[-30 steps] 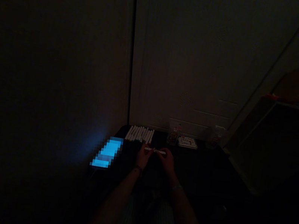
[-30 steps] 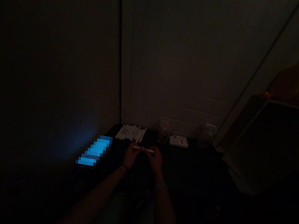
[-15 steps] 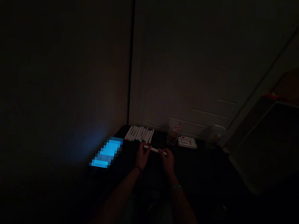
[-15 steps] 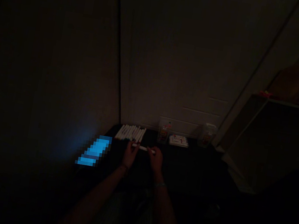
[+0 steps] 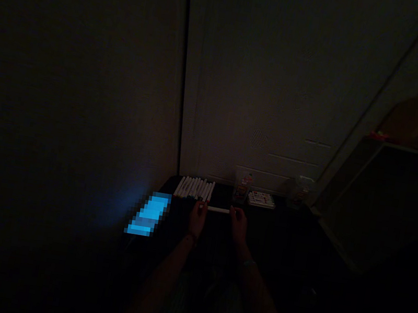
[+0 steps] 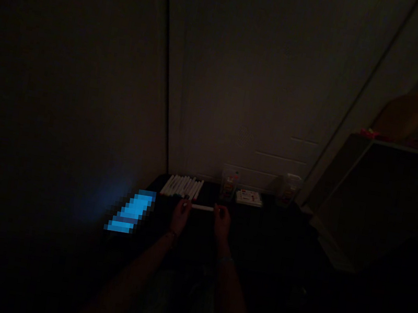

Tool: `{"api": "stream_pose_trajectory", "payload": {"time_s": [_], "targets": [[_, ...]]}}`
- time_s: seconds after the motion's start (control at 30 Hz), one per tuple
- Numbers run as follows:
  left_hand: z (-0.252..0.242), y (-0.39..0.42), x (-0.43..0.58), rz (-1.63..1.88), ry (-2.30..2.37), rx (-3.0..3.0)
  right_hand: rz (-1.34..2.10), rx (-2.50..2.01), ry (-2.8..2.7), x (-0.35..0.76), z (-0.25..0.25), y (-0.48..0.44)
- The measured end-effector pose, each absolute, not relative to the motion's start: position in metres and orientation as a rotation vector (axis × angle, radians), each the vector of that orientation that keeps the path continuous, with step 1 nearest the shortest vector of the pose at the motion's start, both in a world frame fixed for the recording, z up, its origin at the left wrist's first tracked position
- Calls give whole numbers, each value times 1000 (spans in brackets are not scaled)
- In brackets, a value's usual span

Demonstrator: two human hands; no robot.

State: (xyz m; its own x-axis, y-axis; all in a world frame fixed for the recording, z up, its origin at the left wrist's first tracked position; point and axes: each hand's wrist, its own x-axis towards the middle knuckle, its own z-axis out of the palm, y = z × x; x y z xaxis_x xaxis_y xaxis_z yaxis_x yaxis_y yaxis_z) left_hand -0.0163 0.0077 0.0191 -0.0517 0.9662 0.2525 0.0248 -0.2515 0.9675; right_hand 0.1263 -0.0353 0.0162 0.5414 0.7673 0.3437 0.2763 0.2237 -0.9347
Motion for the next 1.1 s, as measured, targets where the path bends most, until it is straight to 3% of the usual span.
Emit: {"api": "stream_pose_trajectory", "payload": {"time_s": [1.1], "targets": [[13,9,-14,1332,1006,1463,297,-1471,-982,130,8,-33]]}}
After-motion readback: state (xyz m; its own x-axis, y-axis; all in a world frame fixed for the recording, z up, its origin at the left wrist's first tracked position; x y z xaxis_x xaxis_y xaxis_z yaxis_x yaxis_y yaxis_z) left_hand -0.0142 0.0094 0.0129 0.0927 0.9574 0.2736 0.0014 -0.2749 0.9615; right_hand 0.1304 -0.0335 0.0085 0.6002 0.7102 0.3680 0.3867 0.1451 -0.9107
